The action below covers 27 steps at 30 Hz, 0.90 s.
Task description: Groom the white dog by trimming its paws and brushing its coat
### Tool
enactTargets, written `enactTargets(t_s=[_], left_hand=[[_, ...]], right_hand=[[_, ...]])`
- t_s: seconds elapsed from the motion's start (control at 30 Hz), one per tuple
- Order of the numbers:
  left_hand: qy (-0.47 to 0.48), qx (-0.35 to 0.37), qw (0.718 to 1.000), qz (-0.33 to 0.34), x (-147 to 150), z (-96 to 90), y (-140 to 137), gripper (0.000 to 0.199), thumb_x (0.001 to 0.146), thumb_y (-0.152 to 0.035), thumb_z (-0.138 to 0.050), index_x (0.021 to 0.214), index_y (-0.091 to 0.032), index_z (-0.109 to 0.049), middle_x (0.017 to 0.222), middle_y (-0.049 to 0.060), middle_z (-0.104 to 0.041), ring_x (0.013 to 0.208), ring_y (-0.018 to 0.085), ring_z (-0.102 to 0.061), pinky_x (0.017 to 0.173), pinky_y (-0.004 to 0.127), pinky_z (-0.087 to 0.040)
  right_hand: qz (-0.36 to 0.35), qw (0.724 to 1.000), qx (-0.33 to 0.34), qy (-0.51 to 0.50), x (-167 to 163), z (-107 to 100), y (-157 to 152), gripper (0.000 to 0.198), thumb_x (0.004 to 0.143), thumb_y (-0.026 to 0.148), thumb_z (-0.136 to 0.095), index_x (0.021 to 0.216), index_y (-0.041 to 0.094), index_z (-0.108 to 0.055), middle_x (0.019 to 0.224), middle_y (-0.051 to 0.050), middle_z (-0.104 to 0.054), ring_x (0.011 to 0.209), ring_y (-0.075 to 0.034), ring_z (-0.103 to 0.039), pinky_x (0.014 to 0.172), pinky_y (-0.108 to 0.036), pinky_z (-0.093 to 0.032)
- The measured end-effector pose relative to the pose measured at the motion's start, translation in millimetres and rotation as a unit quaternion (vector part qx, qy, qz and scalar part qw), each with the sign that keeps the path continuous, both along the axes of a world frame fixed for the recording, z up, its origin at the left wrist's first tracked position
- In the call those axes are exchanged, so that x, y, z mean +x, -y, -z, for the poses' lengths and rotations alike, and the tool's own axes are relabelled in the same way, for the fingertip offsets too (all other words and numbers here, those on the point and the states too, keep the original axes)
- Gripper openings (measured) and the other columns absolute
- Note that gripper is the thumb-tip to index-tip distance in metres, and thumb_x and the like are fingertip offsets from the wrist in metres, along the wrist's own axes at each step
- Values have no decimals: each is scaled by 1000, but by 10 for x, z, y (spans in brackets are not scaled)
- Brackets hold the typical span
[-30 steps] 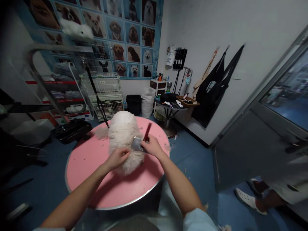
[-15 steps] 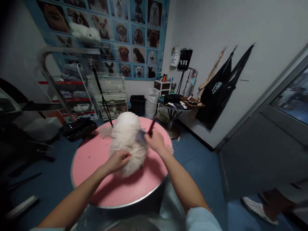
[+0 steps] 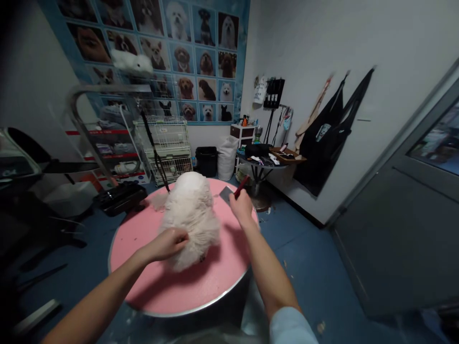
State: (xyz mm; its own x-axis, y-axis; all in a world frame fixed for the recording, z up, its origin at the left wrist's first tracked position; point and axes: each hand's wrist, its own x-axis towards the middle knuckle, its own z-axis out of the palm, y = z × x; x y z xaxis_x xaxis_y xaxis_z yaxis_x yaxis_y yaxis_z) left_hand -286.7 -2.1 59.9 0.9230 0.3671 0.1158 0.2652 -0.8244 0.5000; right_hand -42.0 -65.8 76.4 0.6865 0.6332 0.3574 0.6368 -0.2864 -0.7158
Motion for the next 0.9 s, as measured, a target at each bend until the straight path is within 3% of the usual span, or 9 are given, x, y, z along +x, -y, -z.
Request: enactTargets(t_s=[0.1,0.23,0.27,0.37,0.4,0.53,0.67,0.77,0.9], left_hand=[[-13,15,1000,17,-25,-42,-21,19,74,-14,-46,66,-18,-62,65,1,-62,58,13,-51,56,24,-31],[-40,57,998,11,-58,-131,-25,20,77,-16,-45,66,-19,-61,65,2,-61,58,14,-51,55,25,-32],[-29,89,996,-11,-34,-162,-12,21,79,-18,-44,67,-19,-62,67,3,-61,61,15,-52,57,25,-33],[54,211,973,-74,165,-239,59,21,84,-30,-47,80,-18,-65,83,9,-62,79,21,-55,71,30,-38],[70,232,968,-63,257,-245,84,20,82,-33,-52,88,-18,-65,90,11,-62,86,23,-55,76,32,-38],[3,238,971,-37,515,-128,148,16,77,-28,-57,83,-15,-65,87,13,-62,81,25,-55,73,34,-38],[-24,216,970,-108,420,44,151,21,83,-17,-43,75,-16,-62,79,8,-60,72,19,-54,66,30,-36],[18,245,967,-74,252,117,148,20,81,-13,-43,73,-17,-61,80,6,-59,73,18,-53,67,30,-36],[82,268,959,-30,108,203,138,20,78,-10,-45,74,-17,-63,80,7,-58,74,19,-52,68,31,-39]], right_hand=[[-105,994,0,-31,18,78,16,18,76,32,-55,84,17,-59,75,-5,-66,64,-17,-59,56,-24,-40],[39,999,-2,-24,127,149,64,17,74,29,-55,84,16,-59,80,-9,-66,69,-19,-60,59,-26,-40],[30,999,17,-42,137,170,68,18,75,31,-54,84,16,-59,80,-8,-66,69,-19,-60,59,-26,-41],[-134,981,31,-136,94,254,52,19,74,33,-54,79,16,-60,71,-4,-66,63,-17,-59,55,-24,-41],[-148,976,25,-154,75,286,46,17,73,32,-55,76,16,-59,68,-3,-65,61,-16,-59,54,-23,-41],[18,985,84,-149,74,407,83,17,73,33,-53,78,17,-56,69,-3,-64,63,-16,-57,56,-23,-40],[-75,978,84,-177,110,507,172,16,70,30,-56,79,17,-56,71,-2,-65,65,-17,-59,58,-24,-42],[22,980,82,-178,94,533,193,14,70,29,-55,78,17,-55,72,-4,-65,67,-19,-59,60,-26,-42],[-139,966,79,-202,5,529,149,15,73,31,-54,78,18,-56,73,-3,-65,65,-18,-59,58,-25,-43]])
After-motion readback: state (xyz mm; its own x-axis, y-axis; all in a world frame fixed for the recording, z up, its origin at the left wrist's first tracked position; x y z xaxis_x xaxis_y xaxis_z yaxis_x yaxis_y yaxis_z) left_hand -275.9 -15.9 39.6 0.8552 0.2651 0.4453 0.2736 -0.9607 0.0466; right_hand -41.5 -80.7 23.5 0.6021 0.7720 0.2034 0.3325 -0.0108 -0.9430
